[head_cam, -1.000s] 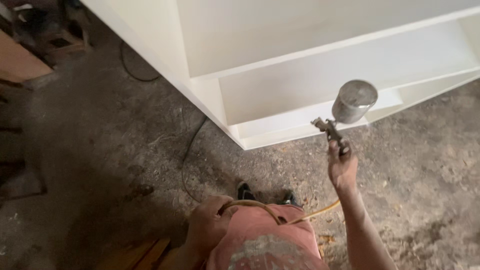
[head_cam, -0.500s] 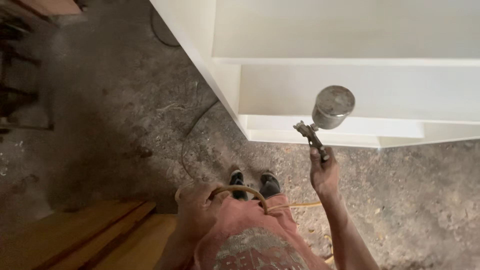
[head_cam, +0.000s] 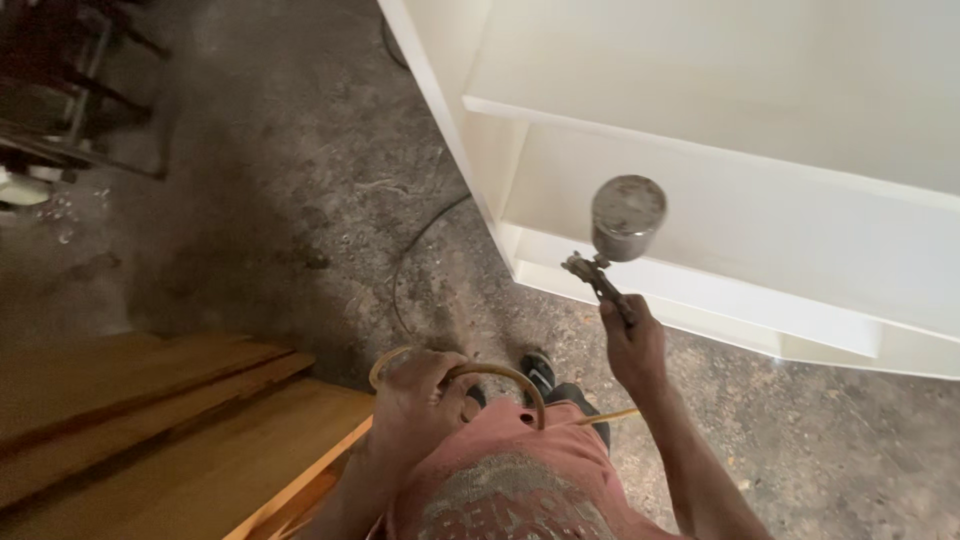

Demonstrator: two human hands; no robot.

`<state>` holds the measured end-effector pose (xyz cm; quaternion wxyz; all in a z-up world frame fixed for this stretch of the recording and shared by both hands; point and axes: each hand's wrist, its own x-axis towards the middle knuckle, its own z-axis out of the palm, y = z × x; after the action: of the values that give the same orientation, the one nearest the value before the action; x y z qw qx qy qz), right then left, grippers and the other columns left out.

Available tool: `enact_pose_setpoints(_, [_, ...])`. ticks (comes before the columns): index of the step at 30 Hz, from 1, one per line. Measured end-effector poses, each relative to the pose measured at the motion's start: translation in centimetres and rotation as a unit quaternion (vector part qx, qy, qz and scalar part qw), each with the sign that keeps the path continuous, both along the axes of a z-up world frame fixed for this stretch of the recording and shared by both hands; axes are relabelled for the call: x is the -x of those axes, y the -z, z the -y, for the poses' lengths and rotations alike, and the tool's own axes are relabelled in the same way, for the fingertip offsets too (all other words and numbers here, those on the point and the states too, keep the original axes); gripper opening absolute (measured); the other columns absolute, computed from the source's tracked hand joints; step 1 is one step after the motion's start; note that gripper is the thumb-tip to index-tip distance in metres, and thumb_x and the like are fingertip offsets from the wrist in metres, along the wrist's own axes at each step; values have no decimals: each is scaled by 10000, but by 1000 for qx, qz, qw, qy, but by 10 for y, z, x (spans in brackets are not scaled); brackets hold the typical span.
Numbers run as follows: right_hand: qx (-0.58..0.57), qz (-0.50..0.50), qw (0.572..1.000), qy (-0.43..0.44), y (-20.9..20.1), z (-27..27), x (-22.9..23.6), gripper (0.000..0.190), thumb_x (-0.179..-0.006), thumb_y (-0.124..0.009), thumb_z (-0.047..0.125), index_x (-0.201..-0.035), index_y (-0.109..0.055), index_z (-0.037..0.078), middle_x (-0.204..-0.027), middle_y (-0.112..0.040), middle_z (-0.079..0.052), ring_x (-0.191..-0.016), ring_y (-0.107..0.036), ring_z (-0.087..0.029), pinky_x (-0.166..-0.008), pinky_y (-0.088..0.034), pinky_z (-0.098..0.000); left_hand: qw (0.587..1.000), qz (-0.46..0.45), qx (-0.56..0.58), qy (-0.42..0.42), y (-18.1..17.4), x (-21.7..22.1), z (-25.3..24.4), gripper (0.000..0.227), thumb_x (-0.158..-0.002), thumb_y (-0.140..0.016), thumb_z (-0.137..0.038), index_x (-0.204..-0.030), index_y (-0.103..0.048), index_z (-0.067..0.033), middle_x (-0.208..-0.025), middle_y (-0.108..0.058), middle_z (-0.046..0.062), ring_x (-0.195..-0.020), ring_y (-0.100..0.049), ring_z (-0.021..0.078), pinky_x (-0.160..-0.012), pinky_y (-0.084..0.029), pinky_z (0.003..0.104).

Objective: The person spray paints the interior and exterior surfaces of a white cabinet using a pneumatic spray gun while managing the air hose by hand.

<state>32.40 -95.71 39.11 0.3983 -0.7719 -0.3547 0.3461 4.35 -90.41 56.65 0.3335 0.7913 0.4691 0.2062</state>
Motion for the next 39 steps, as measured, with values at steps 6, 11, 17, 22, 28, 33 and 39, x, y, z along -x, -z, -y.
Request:
enact_pose_setpoints(6, [-12, 9, 999, -47, -7, -50, 22, 355, -1023, -613, 371, -1018, -601, 17, -641, -623, -164, -562, -593, -292, -545, -442, -452, 991, -39, -125, 0, -4, 8, 7, 188, -817, -810, -111, -949, -704, -29, -776, -706, 100, -615, -679, 225, -543, -538, 345])
enact_pose_setpoints(11, [-56, 31, 997, -45, -2, -47, 19, 358, -1027, -606, 370, -1002, -605, 12, -672, -645, -148, -573, -616, -270, -533, -459, -431, 996, -32, -80, -38, 2, 8, 8, 140, -841, -787, -97, -938, -704, -39, -790, -709, 97, -623, -688, 213, -524, -547, 322])
enact_pose_setpoints(17, [51, 38, 998, -21, -15, -19, -13, 386, -1056, -563, 384, -1009, -602, 3, -690, -667, -160, -585, -616, -257, -518, -457, -427, 996, -48, -75, -3, 13, -7, 0, 130, -851, -785, -133, -870, -680, -59, -745, -682, 70, -614, -657, 199, -549, -533, 333])
enact_pose_setpoints(22, [98, 82, 992, 20, -42, -2, -29, 410, -1036, -584, 395, -1011, -607, -13, -690, -665, -193, -601, -615, -277, -547, -454, -442, 998, -28, -44, 21, 17, -16, -6, 135, -866, -785, -154, -887, -684, -67, -738, -669, 66, -611, -631, 208, -571, -512, 358])
enact_pose_setpoints(28, [112, 59, 992, -8, -46, -23, -23, 433, -1055, -557, 418, -1015, -599, -10, -712, -670, -196, -624, -638, -320, -561, -462, -470, 997, -36, -61, 25, 15, -15, -7, 142, -862, -787, -157, -869, -669, -77, -734, -672, 62, -624, -638, 223, -567, -509, 374])
enact_pose_setpoints(33, [57, 79, 993, -59, -29, -50, -9, 432, -1027, -588, 445, -1039, -594, 13, -720, -666, -211, -667, -658, -401, -611, -485, -498, 997, -28, -72, 12, 14, -14, -7, 135, -847, -783, -138, -874, -667, -74, -747, -669, 82, -653, -652, 249, -573, -516, 384])
enact_pose_setpoints(39, [5, 120, 990, -79, -20, -50, -8, 401, -1033, -594, 422, -1049, -587, 22, -737, -676, -220, -712, -658, -451, -632, -488, -529, 999, -31, -36, 23, 19, -15, -4, 127, -874, -775, -147, -894, -682, -63, -747, -678, 81, -627, -652, 233, -553, -519, 378])
